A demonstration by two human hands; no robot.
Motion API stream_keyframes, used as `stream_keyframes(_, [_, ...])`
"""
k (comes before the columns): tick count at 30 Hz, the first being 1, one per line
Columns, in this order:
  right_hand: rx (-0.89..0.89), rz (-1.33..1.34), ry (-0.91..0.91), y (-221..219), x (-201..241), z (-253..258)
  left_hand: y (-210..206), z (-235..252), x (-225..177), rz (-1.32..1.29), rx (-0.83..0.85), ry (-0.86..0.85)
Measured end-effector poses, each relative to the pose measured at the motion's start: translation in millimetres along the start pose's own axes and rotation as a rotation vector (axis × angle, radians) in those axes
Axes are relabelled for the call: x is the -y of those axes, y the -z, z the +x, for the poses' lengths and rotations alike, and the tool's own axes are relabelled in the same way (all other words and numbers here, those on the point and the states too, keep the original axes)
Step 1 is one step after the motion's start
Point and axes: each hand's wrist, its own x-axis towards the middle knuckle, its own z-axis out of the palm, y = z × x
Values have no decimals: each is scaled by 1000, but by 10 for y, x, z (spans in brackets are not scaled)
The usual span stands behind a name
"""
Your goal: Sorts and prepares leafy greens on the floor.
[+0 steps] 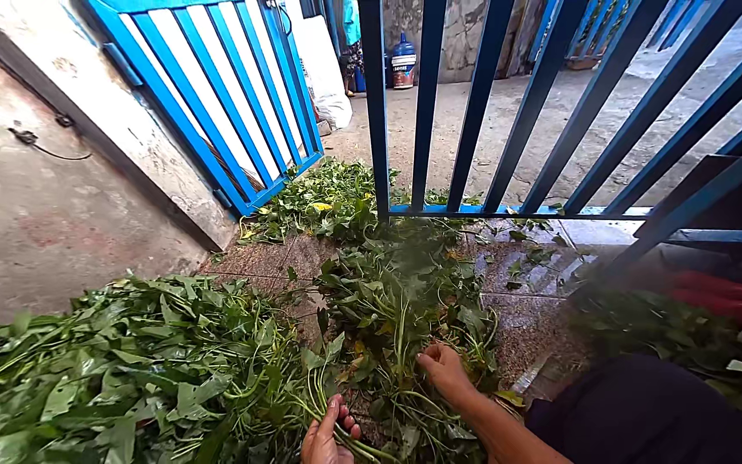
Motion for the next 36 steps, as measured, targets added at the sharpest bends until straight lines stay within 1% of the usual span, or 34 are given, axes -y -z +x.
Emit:
stream_keyframes(3, [6, -148, -95, -199, -206, 49, 42, -10, -2, -14, -26, -9])
stream_keyframes(5, [11, -111, -128, -370, -309, 135, 61, -9, 0, -16, -38, -14])
stream_keyframes(7, [-1, 55, -116, -580, -372, 241, 77, -19, -2, -13, -38, -19])
stream_keyframes(10, [38, 340, -134, -822, -296, 317, 85, -51, -19, -10, -25, -38])
stream_keyframes(12, [34, 490, -155, -886, -166, 231, 93, -64, -45, -1, -18, -52])
stream_keyframes(14, [48, 551, -125, -833, -35, 71, 99, -76, -88, 3, -1, -71])
stream_keyframes(16, [98, 557, -26, -721, 38, -159, 85, -105, -135, -3, 34, -84])
stream_keyframes(18, [131, 493, 102, -635, 22, -429, 66, -153, -181, -12, 95, -89])
stream_keyframes(22, [79, 360, 392, -628, -108, -969, 6, -296, -248, -26, 212, -118])
stream_keyframes(25, [12, 234, 646, -714, -239, -1206, 15, -363, -282, -85, 291, -126])
stream_keyframes(27, [-49, 109, 813, -777, -334, -1247, 33, -373, -310, -149, 321, -117])
stream_keyframes(31, [-147, -96, 1099, -772, -481, -1160, 91, -382, -382, -220, 321, -115])
stream_keyframes(33, [-166, -165, 1190, -740, -534, -1098, 93, -394, -409, -223, 282, -115])
stream_keyframes(36, [-202, -240, 1264, -720, -574, -1063, 122, -354, -377, -212, 254, -118])
